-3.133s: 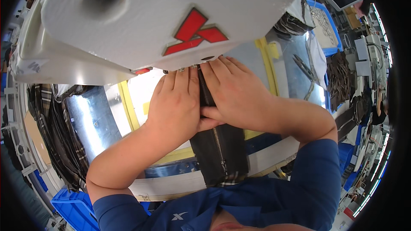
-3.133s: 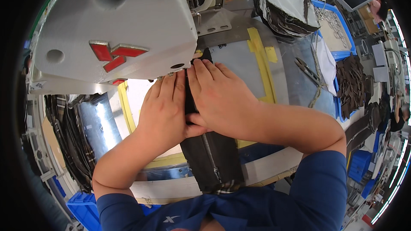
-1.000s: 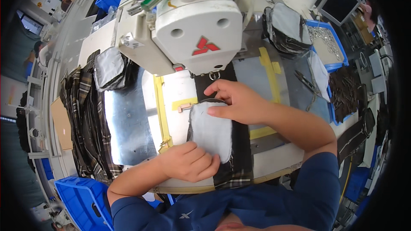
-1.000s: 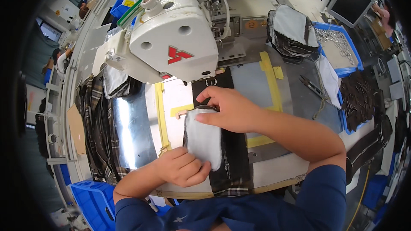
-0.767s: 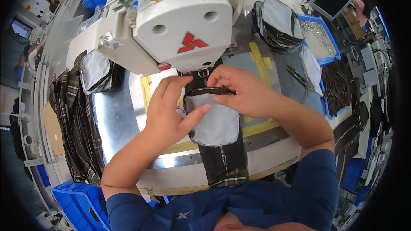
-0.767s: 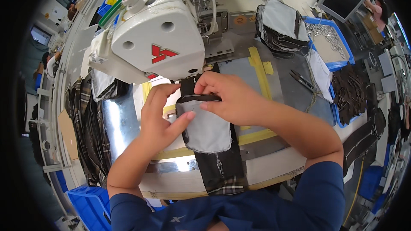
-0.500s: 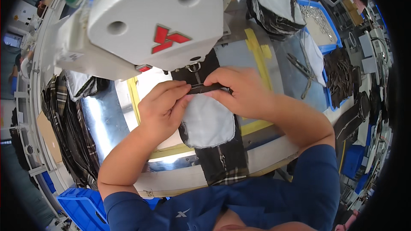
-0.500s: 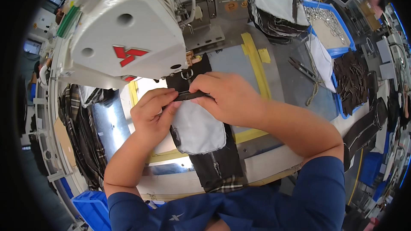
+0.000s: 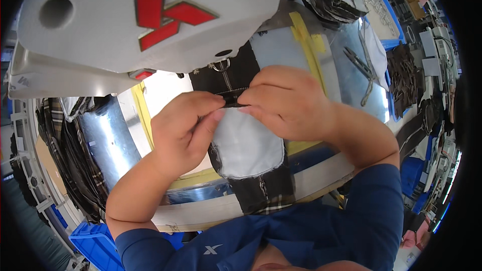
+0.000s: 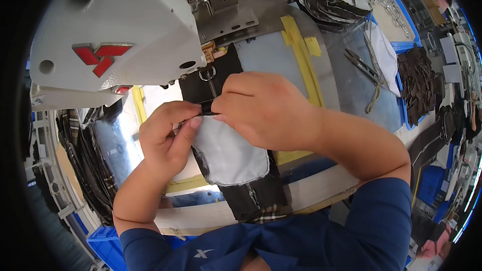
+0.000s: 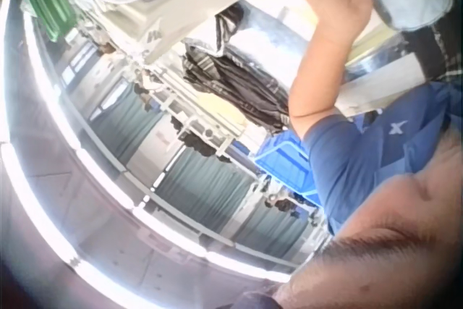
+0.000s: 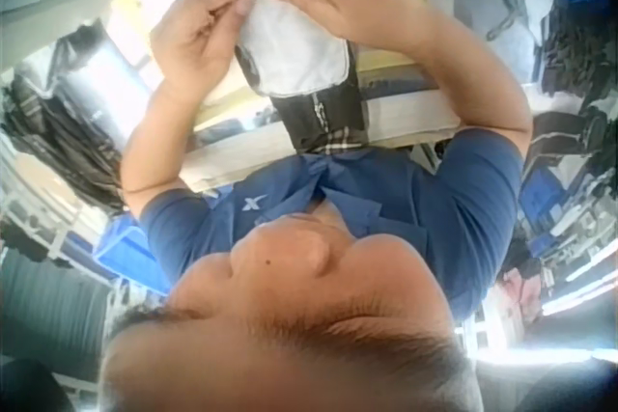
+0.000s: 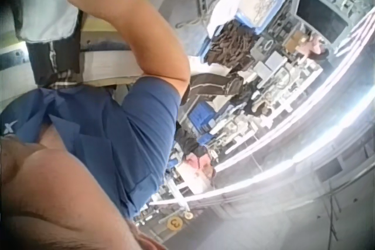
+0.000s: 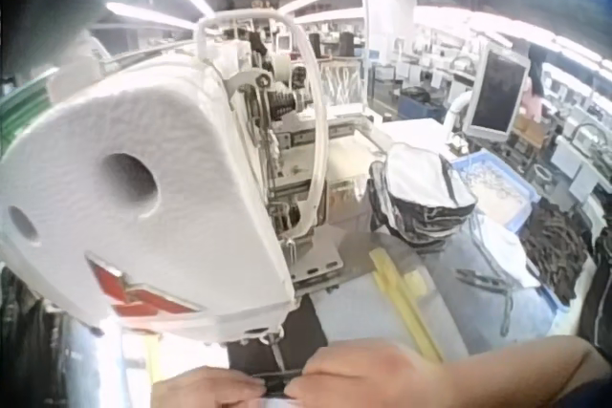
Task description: The person operates an industrial sewing machine to stitch a zipper onto a black fabric pouch. They repeatedly align the zipper tape with the fabric edge, guide the material under the needle, and sew along the seam. The person handles multiple pouches, flipping them to access different sides and ensuring the zipper is securely attached.
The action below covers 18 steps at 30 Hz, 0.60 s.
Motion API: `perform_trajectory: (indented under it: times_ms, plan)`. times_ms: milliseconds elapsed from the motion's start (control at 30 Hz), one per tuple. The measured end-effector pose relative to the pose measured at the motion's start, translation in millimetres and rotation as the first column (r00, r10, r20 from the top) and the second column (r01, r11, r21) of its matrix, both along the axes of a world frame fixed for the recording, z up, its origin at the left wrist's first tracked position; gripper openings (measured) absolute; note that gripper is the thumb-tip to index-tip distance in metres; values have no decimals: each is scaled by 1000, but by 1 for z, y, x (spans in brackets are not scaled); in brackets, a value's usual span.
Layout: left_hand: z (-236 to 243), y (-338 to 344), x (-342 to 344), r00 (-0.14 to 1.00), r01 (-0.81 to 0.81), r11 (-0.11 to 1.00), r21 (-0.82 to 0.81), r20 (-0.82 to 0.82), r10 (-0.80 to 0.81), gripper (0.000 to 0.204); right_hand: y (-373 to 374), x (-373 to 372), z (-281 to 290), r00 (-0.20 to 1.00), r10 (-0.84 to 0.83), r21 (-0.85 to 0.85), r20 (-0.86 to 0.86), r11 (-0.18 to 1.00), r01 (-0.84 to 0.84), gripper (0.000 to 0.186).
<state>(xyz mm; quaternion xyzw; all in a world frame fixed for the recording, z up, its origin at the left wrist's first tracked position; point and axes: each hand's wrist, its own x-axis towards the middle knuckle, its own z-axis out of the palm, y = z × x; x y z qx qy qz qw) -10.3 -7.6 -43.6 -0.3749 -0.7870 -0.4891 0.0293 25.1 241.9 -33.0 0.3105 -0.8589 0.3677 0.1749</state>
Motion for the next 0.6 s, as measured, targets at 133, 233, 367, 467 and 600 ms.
perform_trajectory:
  times_ms: [133, 233, 367, 467, 600]
  plan:
    - [2, 3, 1, 908, -25, 987, 162, 416, -45, 20, -2, -1, -4, 999, 8, -10, 47, 1000, -7, 22]
    - [-1, 2, 2, 876, -31, 987, 155, 480, -48, 20, -4, 0, -4, 998, 12, -14, 59, 1000, -12, 22]
    - [-1, 4, 0, 912, -6, 996, 85, 408, -29, 19, -6, 1, -5, 998, 10, -29, 65, 1000, -8, 15]
    - [-1, 4, 0, 918, -8, 997, 71, 396, -21, 17, -7, 1, -7, 998, 10, -31, 65, 999, -8, 12]
    - [0, 3, 0, 926, -3, 999, 48, 378, -16, 17, -6, 1, -7, 997, 13, -30, 83, 999, -11, 12]
